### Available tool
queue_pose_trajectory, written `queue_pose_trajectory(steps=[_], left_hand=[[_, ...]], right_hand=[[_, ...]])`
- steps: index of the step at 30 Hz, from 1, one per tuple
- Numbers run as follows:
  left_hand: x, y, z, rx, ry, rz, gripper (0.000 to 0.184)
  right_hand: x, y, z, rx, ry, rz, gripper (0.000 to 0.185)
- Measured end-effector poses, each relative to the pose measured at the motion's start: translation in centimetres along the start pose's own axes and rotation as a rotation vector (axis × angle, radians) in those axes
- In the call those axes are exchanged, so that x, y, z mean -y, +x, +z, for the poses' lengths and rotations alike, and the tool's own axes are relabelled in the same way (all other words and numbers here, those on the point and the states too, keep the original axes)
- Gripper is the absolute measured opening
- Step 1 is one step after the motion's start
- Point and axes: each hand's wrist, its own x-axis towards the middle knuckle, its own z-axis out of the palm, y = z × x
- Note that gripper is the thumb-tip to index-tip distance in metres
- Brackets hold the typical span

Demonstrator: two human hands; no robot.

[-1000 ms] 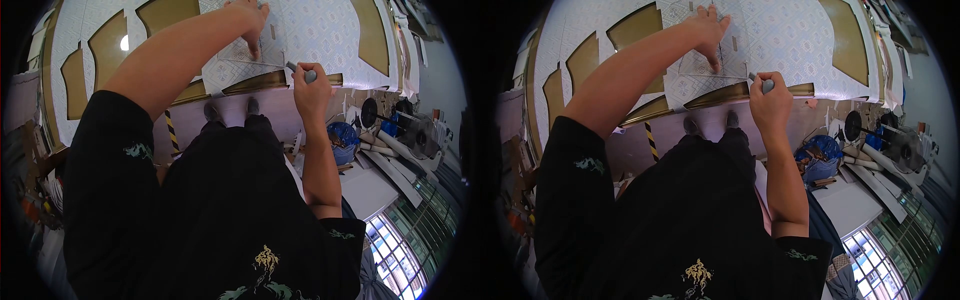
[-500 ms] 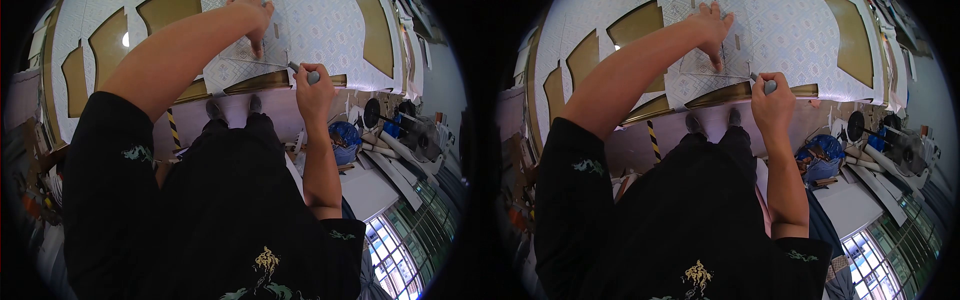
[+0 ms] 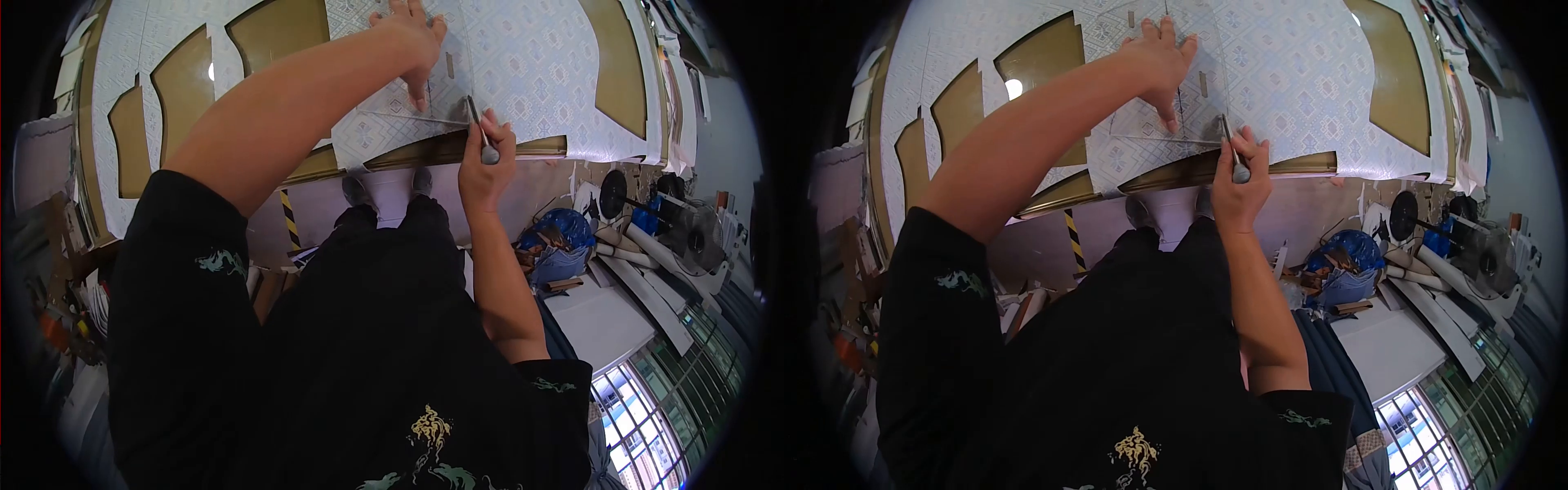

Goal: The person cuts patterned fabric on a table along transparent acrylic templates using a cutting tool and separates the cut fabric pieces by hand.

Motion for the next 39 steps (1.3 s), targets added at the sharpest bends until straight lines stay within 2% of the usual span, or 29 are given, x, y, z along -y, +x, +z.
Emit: queue_pose_trajectory(steps=[1,5,7,11,13,15,17,18,20,23,32,39], left_hand=[[0.0,0.0,0.1,-0.006,0.002,0.001,0.150],[0.0,0.1,0.3,-0.019,-0.004,0.005,0.150],[-0.1,0.1,0.3,-0.027,-0.001,0.001,0.150],[-0.2,-0.2,-0.5,0.019,-0.028,-0.005,0.151],[-0.3,-0.3,-0.5,0.031,-0.023,-0.029,0.151],[-0.6,-0.4,-0.6,0.046,-0.018,-0.049,0.151],[-0.8,-0.2,-0.7,0.062,-0.014,-0.069,0.151],[-1.1,-0.3,-0.8,0.070,-0.012,-0.080,0.151],[-0.7,0.3,-0.7,0.089,-0.007,-0.099,0.151],[-0.8,0.3,-0.8,0.113,0.001,-0.116,0.151],[-1.7,-0.7,-0.8,0.124,0.003,-0.154,0.151],[-1.3,-0.1,-0.6,0.153,0.001,-0.167,0.152]], right_hand=[[-0.1,-0.2,0.0,0.008,-0.040,-0.075,0.008],[-0.4,0.6,-0.7,0.039,-0.007,-0.087,0.011],[0.1,1.8,-1.3,0.109,0.099,0.104,0.012],[0.5,5.2,-4.4,0.275,0.078,0.268,0.015],[-1.0,6.9,-5.5,0.372,0.161,0.145,0.016],[-2.6,9.0,-6.1,0.460,0.161,0.138,0.015],[-3.5,10.9,-6.2,0.672,0.232,0.158,0.013],[-3.5,11.8,-6.2,0.681,0.245,0.160,0.013],[-3.0,13.7,-6.3,0.894,0.203,0.067,0.013],[-4.0,15.4,-5.8,1.009,0.211,-0.037,0.014],[-3.8,18.1,-5.1,1.199,0.067,-0.159,0.009],[-1.5,18.2,-4.5,1.185,0.015,-0.282,0.012]])
